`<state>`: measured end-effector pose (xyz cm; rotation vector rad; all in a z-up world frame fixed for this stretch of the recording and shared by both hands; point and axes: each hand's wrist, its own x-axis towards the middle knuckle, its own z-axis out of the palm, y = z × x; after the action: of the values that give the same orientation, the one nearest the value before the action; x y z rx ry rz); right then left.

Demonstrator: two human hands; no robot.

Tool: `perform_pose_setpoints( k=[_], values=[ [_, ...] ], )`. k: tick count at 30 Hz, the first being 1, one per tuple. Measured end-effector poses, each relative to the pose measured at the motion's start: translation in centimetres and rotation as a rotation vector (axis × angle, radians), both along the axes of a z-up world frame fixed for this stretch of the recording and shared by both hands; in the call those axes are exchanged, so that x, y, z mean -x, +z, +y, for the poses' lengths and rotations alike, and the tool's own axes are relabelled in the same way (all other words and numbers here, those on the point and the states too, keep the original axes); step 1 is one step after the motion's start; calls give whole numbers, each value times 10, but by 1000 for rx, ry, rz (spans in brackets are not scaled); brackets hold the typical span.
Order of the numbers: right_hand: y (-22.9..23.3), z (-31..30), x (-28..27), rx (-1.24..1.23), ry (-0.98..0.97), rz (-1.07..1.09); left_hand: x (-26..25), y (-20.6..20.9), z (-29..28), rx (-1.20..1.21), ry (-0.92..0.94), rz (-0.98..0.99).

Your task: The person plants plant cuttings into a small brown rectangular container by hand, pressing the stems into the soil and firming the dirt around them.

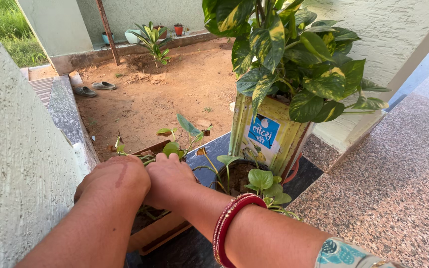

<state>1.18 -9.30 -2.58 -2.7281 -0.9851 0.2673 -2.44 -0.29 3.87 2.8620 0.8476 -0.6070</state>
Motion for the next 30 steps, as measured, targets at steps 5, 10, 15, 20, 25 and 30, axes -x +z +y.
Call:
perform_pose_setpoints(
  k=[5, 10, 15, 20, 25, 30],
  values=[
    [-13, -1, -4, -87, 23, -52, -2, -3, 0, -1, -6, -3],
    [-10, 0, -1, -95, 1, 21, -4, -8, -1, 2, -19, -5],
    [-16, -4, -8, -194, 81, -23, -6, -9, 0, -6, -34, -13],
    [-18, -12, -18, -479, 53, 122, -6, -7, 1, -21, -60, -44],
    [15, -36, -16, -488, -87, 311, 4, 2, -2, -79, -87, -100],
    [41, -62, -3, -202, -79, -31, 3, 22, -10, -104, -95, 5]
  ],
)
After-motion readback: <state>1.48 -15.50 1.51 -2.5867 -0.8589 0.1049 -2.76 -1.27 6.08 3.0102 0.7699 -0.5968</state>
